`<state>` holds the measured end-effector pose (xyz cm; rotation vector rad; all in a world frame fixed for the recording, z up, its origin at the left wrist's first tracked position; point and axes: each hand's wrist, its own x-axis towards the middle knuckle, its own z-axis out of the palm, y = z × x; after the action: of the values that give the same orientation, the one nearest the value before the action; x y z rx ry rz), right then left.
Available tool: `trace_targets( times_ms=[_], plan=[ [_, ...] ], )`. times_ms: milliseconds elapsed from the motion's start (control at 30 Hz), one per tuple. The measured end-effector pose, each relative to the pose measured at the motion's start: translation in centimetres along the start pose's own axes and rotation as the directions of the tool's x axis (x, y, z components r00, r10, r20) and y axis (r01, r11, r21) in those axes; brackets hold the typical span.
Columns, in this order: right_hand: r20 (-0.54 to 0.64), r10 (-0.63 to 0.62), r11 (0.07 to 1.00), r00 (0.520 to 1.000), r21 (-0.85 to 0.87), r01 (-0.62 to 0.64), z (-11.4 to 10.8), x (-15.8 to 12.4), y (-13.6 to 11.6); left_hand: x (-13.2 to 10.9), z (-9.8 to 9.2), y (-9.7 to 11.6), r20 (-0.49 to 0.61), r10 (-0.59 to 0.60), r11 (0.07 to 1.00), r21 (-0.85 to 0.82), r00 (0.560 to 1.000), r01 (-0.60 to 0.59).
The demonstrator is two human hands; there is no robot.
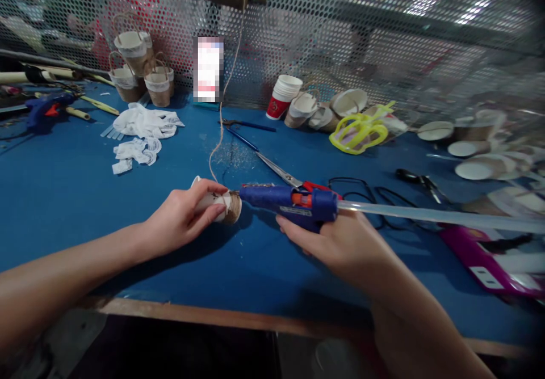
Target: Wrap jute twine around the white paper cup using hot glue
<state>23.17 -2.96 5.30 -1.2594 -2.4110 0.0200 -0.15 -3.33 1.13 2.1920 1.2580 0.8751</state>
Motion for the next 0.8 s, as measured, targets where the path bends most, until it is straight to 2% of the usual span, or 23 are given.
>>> trace_targets(
  times_ms=[133, 233, 467, 800],
  plan=[
    [0.076, 0.156, 0.983, 0.985, 0.081, -0.162, 0.29, 0.18, -0.22, -0.11, 0.13, -0.15, -0.013, 0.02, 1.0, 0.011, 1.0, -0.02],
    [0.111, 0.202, 0.968, 0.973, 0.129, -0.216, 0.12, 0.17, -0.23, -0.06, 0.16, -0.19, -0.016, 0.031, 0.999, 0.011, 0.999, -0.031],
    [0.15, 0.198, 0.958, 0.969, 0.179, -0.224, -0.49, -0.33, -0.19, -0.02, 0.09, -0.2, -0.022, 0.04, 0.999, -0.028, 0.999, -0.041],
    [0.122, 0.197, 0.957, 0.973, 0.19, -0.218, -0.1, 0.18, -0.17, -0.02, 0.19, -0.25, -0.034, 0.072, 0.997, 0.014, 0.997, -0.072]
  ],
)
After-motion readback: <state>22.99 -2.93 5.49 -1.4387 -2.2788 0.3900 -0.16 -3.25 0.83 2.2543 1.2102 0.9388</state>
